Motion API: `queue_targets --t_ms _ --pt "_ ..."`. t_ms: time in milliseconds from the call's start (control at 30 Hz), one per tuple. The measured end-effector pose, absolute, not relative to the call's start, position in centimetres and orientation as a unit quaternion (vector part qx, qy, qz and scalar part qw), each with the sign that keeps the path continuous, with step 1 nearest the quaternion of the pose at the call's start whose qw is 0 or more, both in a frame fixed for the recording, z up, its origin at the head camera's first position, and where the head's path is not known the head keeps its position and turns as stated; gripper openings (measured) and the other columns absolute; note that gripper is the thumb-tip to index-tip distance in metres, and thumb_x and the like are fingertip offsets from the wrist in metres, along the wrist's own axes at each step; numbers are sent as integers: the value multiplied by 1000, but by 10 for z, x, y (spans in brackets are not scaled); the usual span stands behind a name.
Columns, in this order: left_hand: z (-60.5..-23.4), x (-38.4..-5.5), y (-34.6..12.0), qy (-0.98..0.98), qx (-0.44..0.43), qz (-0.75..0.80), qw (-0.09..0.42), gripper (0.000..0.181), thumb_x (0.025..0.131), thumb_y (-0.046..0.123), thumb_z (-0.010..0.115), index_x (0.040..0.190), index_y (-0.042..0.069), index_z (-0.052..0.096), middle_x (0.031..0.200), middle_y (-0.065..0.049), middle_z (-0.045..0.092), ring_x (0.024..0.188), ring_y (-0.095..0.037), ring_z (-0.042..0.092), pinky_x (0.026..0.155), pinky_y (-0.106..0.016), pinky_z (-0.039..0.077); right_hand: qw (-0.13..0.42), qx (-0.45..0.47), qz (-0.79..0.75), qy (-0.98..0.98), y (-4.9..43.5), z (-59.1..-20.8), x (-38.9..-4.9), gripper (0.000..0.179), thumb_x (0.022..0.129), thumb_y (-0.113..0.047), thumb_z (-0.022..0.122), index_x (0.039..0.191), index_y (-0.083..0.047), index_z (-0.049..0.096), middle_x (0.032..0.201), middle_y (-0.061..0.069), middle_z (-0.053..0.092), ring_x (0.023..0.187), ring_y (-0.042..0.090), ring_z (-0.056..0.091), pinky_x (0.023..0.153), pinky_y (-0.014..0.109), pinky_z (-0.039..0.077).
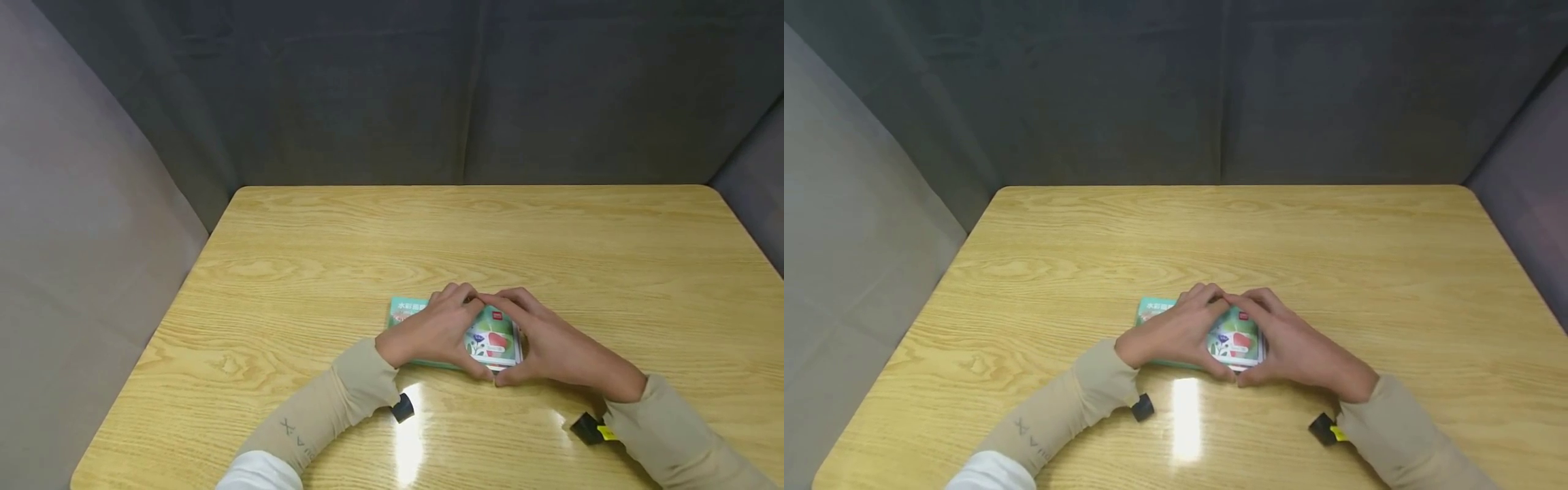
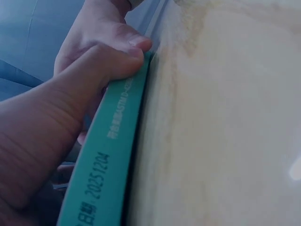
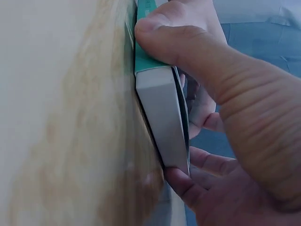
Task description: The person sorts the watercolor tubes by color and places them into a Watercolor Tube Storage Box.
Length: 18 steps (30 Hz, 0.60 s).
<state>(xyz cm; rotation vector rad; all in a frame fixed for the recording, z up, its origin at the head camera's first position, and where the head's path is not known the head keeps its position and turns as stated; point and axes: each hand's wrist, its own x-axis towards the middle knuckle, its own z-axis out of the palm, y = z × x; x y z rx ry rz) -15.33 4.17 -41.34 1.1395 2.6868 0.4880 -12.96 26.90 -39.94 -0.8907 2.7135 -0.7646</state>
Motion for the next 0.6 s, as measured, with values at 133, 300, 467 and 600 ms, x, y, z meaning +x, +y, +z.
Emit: queue_targets --t_ms 133,300,467,600 --pt "-413 -152 41 904 387 157 88 105 73 75 79 151 12 48 139 -1 49 120 -15 44 102 -34 45 92 -296 -258 915 270 -398 -128 113 67 -49 96 160 -25 37 148 5 41 131 24 45 101 50 51" --pt "-411 -152 40 903 390 155 89 107 73 75 78 153 12 45 139 -2 49 120 -16 44 100 -32 44 96 -281 -245 923 271 -395 -126 115 66 -57 94 159 -19 37 147 10 37 126 32 39 94 51 51" --pt "-411 -152 40 903 392 153 87 108 73 77 78 152 12 46 139 -1 49 119 -15 43 99 -30 44 116 -270 -244 924 270 -393 -125 117 69 -56 92 161 -18 32 144 9 36 114 24 55 89 39 54" --pt "-412 -152 41 903 393 152 80 109 72 78 77 151 10 47 138 0 49 119 -15 43 99 -29 44 109 -274 -239 925 269 -394 -126 116 69 -52 93 162 -20 31 140 5 40 109 18 58 88 34 54"
